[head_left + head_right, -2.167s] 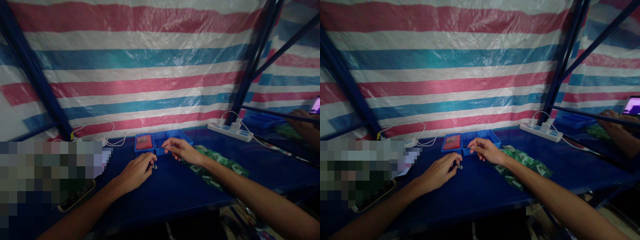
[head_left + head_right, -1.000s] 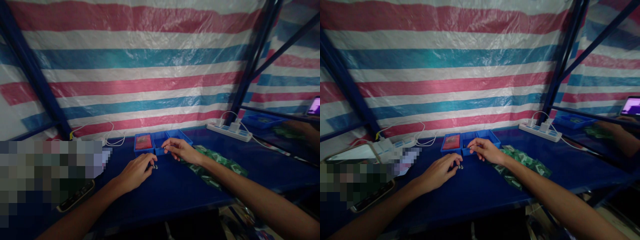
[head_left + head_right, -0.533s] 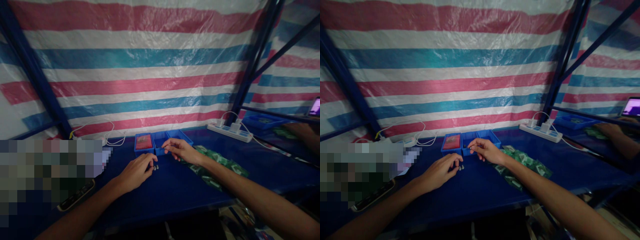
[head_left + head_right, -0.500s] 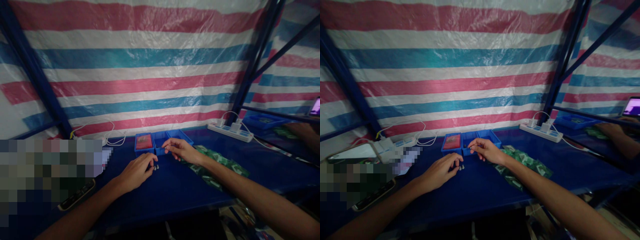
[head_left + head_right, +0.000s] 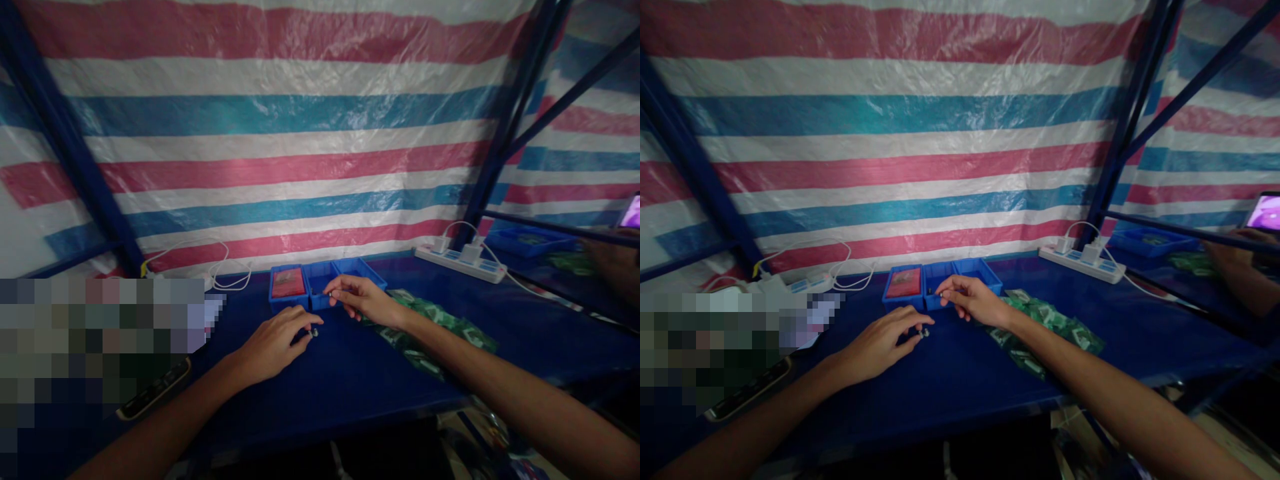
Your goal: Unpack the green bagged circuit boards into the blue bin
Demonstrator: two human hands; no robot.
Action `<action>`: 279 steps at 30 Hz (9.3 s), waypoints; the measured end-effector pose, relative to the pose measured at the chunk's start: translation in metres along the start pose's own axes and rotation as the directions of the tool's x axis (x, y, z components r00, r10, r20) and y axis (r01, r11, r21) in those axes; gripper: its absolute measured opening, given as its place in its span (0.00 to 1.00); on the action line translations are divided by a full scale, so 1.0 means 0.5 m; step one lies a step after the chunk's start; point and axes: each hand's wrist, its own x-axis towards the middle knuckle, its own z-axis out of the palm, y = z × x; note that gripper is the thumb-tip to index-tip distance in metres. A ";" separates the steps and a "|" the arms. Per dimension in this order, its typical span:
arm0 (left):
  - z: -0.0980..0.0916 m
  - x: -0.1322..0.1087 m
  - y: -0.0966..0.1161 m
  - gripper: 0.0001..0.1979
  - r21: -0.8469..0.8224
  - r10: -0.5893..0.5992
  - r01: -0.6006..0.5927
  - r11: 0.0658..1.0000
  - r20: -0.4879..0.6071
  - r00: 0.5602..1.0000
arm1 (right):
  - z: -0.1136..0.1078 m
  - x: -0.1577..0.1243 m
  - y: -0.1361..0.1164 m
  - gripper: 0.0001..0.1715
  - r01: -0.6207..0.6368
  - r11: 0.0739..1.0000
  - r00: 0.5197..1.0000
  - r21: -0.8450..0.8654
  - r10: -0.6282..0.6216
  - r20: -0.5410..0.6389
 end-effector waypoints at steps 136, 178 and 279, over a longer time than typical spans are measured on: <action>-0.010 -0.001 0.004 0.05 0.217 -0.167 0.161 0.963 0.007 0.986 | -0.018 0.007 0.009 0.17 0.117 0.974 0.946 -0.192 -0.168 -0.276; -0.001 -0.001 -0.002 0.03 0.119 -0.092 0.095 0.988 -0.033 0.995 | 0.011 -0.012 0.015 0.15 0.180 0.921 0.973 -0.345 -0.115 0.202; -0.003 0.003 -0.010 0.13 0.191 0.022 -0.027 0.981 0.028 0.999 | -0.012 -0.008 0.003 0.11 -0.055 0.997 0.955 -0.055 0.069 0.287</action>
